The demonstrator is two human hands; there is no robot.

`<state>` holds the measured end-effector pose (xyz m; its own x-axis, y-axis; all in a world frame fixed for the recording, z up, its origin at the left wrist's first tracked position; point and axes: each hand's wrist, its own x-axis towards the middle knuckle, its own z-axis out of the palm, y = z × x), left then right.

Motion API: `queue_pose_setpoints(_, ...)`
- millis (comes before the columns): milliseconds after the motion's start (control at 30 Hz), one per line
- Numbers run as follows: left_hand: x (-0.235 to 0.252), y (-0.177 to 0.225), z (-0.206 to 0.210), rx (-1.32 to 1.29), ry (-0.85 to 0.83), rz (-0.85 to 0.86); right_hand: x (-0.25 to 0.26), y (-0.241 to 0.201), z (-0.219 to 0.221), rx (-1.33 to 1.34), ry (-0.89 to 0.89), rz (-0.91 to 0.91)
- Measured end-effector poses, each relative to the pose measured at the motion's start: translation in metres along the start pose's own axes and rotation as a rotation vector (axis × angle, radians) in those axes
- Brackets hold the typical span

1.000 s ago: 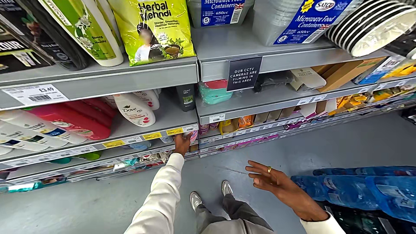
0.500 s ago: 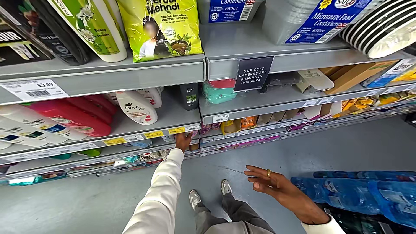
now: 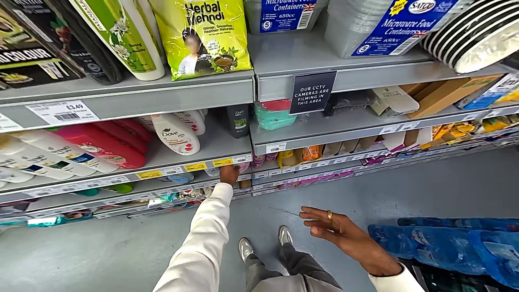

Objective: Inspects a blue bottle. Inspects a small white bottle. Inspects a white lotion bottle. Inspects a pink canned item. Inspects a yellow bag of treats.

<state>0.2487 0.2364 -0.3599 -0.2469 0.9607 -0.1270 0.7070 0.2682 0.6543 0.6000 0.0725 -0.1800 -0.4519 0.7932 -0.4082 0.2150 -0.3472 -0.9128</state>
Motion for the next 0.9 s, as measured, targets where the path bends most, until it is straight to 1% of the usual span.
queue_pose_setpoints(100, -0.005, 0.001, 0.002, -0.042, 0.035, -0.013, 0.0, 0.001, 0.0, 0.007, -0.013, -0.005)
queue_pose_setpoints(267, -0.017, 0.003, -0.002, -0.075, 0.094, 0.013, 0.001, -0.002, -0.002, 0.026, -0.005, -0.024)
queue_pose_setpoints(333, -0.033, 0.007, -0.006, -0.071, 0.128, 0.001, 0.001, -0.005, -0.003, 0.045, 0.016, -0.042)
queue_pose_setpoints(400, -0.058, 0.017, -0.013, -0.129, 0.193, 0.0, 0.003, -0.007, -0.003, 0.067, 0.042, -0.09)
queue_pose_setpoints(467, -0.089, 0.026, -0.018, -0.244, 0.216, -0.015, 0.006, -0.009, -0.003, 0.094, 0.063, -0.138)
queue_pose_setpoints(567, -0.144, 0.043, -0.026, -0.548, 0.156, -0.119, 0.008, -0.017, -0.007, 0.167, 0.063, -0.208)
queue_pose_setpoints(667, -0.198, 0.077, -0.056, -0.86, 0.113, -0.221, 0.012, -0.026, -0.012, 0.205, 0.056, -0.269)
queue_pose_setpoints(700, -0.213, 0.086, -0.068, -0.913, 0.114, -0.205, 0.012, -0.029, -0.013, 0.206, 0.052, -0.28)
queue_pose_setpoints(733, -0.228, 0.093, -0.078, -0.951, 0.132, -0.146, 0.013, -0.03, -0.013, 0.206, 0.045, -0.289)
queue_pose_setpoints(833, -0.256, 0.102, -0.099, -1.049, 0.249, 0.16, 0.019, -0.035, -0.014, 0.193, 0.008, -0.326)
queue_pose_setpoints(900, -0.267, 0.106, -0.111, -1.089, 0.268, 0.256, 0.022, -0.037, -0.012, 0.187, -0.026, -0.335)
